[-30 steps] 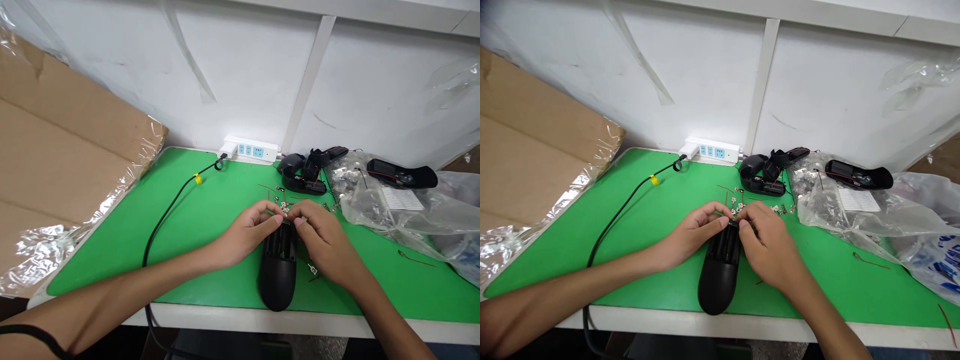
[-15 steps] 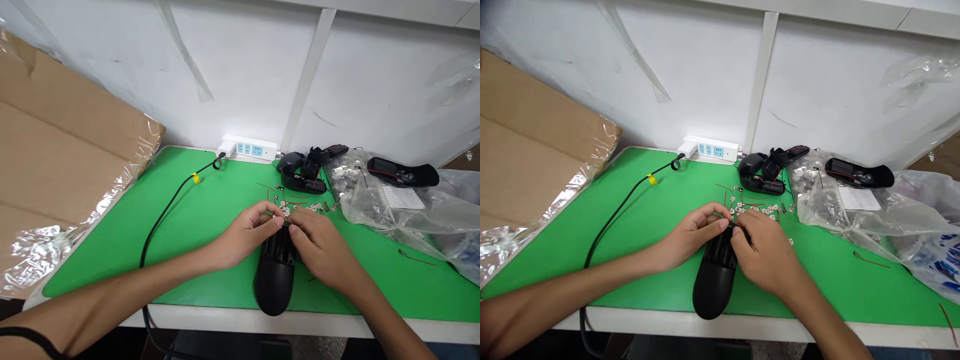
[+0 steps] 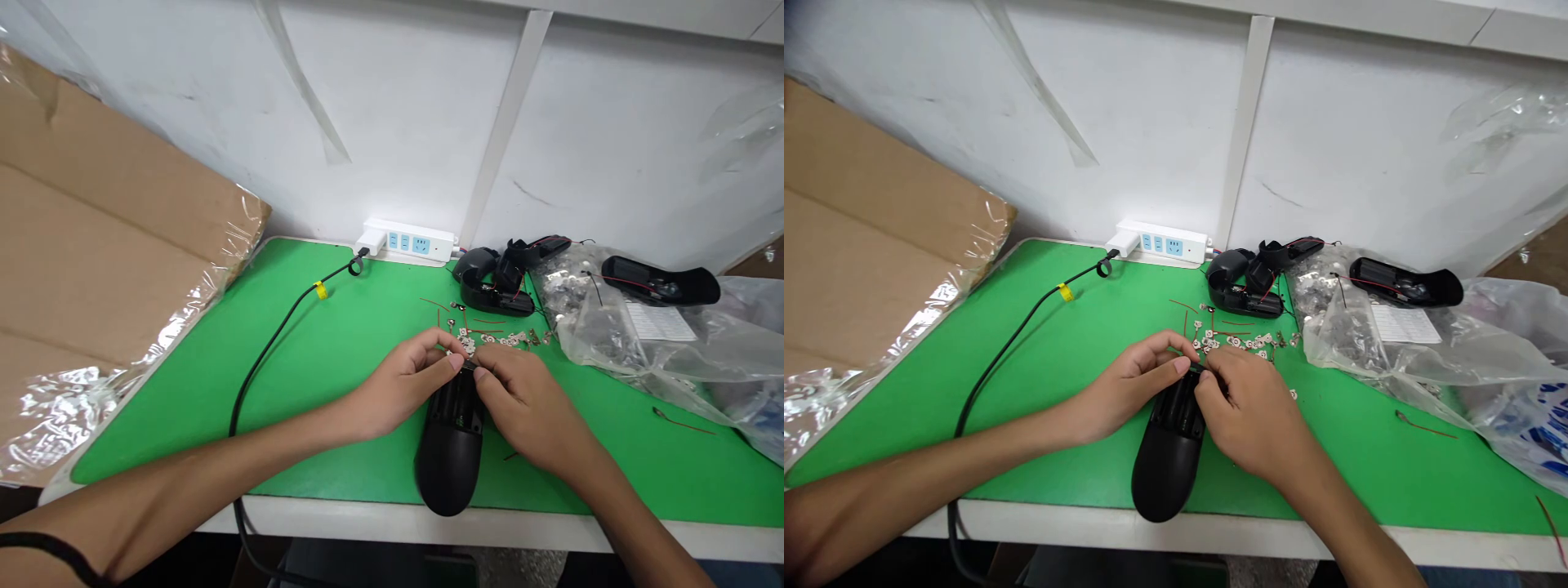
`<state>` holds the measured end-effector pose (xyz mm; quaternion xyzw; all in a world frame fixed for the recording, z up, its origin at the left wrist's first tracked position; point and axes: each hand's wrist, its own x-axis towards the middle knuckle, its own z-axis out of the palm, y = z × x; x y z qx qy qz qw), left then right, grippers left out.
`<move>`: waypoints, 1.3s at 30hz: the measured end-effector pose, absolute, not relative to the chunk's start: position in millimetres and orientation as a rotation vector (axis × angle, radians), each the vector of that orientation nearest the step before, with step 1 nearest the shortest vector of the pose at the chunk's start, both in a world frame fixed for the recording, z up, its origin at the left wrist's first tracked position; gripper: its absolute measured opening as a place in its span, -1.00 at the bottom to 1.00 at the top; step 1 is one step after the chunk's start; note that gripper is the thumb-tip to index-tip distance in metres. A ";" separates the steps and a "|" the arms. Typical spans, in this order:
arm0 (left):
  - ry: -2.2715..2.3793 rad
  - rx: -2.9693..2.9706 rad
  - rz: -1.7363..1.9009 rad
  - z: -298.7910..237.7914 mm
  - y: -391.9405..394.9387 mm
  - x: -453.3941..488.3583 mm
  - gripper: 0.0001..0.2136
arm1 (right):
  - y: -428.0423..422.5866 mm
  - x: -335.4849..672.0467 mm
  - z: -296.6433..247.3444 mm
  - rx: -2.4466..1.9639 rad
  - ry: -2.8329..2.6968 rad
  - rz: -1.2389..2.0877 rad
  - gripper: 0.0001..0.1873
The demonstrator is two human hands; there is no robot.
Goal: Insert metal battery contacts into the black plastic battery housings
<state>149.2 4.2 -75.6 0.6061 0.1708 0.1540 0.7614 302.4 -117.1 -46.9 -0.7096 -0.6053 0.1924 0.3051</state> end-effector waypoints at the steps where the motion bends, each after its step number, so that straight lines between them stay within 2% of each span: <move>1: 0.372 1.315 0.334 -75.6 4.1 149.2 -0.71 | -117.2 302.4 -46.8 -1.880 -1.599 0.511 -0.71; 22: 0.365 1.364 0.302 -76.1 3.5 146.8 -0.70 | -113.4 301.6 -41.7 -1.771 -1.486 0.727 -0.72; 32: 0.370 1.375 0.335 -75.6 3.4 148.3 -0.70 | -112.1 300.9 -45.0 -1.788 -1.512 0.665 -0.71; 39: 0.412 1.240 0.411 -71.6 6.8 151.9 -0.64 | -114.5 299.9 -45.6 -1.750 -1.449 0.462 -0.70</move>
